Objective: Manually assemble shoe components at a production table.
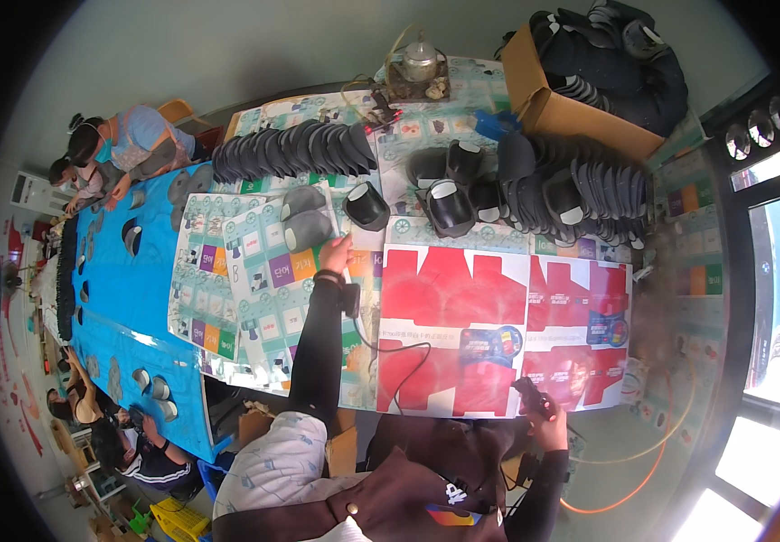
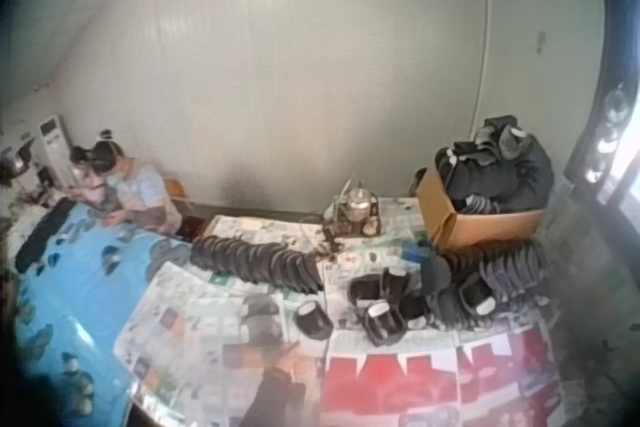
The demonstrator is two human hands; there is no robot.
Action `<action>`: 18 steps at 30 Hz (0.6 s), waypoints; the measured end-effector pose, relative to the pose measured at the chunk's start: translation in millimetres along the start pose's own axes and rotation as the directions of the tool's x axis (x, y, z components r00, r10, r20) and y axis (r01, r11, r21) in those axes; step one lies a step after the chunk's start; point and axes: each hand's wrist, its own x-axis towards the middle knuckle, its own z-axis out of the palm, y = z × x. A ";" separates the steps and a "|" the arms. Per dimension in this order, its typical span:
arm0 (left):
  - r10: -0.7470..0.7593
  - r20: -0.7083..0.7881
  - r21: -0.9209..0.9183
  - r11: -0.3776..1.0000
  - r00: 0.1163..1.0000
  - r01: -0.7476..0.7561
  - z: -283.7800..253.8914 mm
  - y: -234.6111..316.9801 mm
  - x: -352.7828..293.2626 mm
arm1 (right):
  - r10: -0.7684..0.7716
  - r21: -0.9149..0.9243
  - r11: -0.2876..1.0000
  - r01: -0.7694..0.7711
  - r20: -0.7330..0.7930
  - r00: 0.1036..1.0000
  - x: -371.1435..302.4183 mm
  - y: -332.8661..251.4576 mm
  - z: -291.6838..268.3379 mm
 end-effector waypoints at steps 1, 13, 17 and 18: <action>0.110 -0.130 0.324 0.944 0.985 -0.063 22.6 5.5 13.4 | -0.006 -0.001 1.000 0.006 -0.006 1.000 -0.9 4.0 -0.4; 0.378 -0.033 0.629 0.727 0.925 -0.275 70.3 52.0 -115.0 | 0.020 -0.014 1.000 -0.021 -0.044 0.999 -19.3 -9.3 -16.8; 0.066 0.354 0.723 0.613 0.933 -0.318 50.9 4.7 -251.4 | -0.051 -0.106 0.993 0.055 0.044 0.998 -7.2 -17.9 -29.3; 0.030 0.379 0.763 0.555 0.925 -0.331 22.6 -28.5 -275.1 | -0.064 -0.130 0.989 0.076 0.098 0.993 0.6 -19.2 -28.0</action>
